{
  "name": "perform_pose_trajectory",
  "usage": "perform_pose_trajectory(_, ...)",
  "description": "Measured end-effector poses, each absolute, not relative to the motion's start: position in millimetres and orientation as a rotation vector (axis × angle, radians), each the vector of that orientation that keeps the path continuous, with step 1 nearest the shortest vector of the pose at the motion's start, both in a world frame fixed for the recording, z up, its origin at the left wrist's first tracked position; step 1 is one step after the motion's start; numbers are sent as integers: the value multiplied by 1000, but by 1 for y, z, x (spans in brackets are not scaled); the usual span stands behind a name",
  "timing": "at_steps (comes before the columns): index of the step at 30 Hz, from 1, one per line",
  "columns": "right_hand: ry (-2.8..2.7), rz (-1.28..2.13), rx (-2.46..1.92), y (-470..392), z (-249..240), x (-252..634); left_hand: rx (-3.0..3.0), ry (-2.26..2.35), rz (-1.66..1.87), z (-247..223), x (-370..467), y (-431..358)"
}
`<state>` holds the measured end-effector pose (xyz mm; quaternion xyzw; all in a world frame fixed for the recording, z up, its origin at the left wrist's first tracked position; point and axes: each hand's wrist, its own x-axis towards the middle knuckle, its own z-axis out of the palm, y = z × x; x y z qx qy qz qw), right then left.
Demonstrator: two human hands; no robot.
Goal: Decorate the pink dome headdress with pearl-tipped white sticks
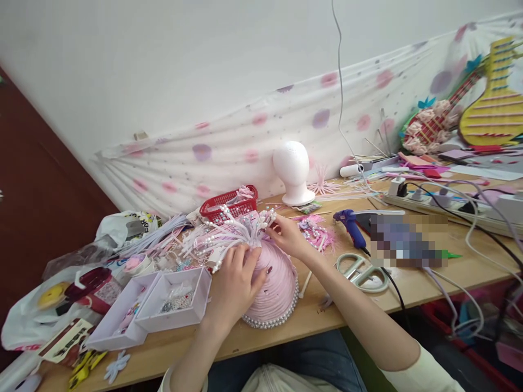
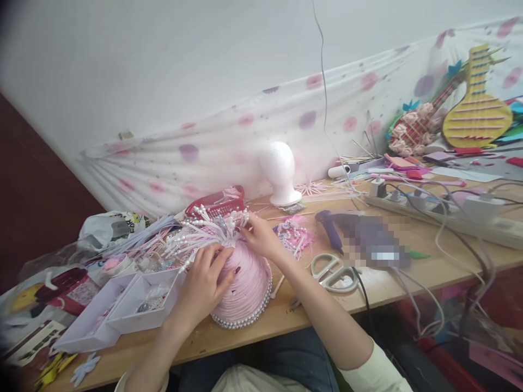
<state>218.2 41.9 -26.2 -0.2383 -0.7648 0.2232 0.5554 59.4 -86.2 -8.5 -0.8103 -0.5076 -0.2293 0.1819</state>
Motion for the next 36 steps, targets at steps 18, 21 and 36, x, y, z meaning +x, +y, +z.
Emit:
perform_pose_trajectory(18, -1887, 410, -595, 38, -28, 218, -2562, -1382, -776, 0, 43, -72)
perform_pose_trajectory(21, -1891, 408, -595, 38, -28, 218, -2605, -1356, -725, 6, 41, -70)
perform_pose_trajectory(36, -1893, 457, -527, 34, -22, 217, -2693, -1227, -415, 26, 34, -58)
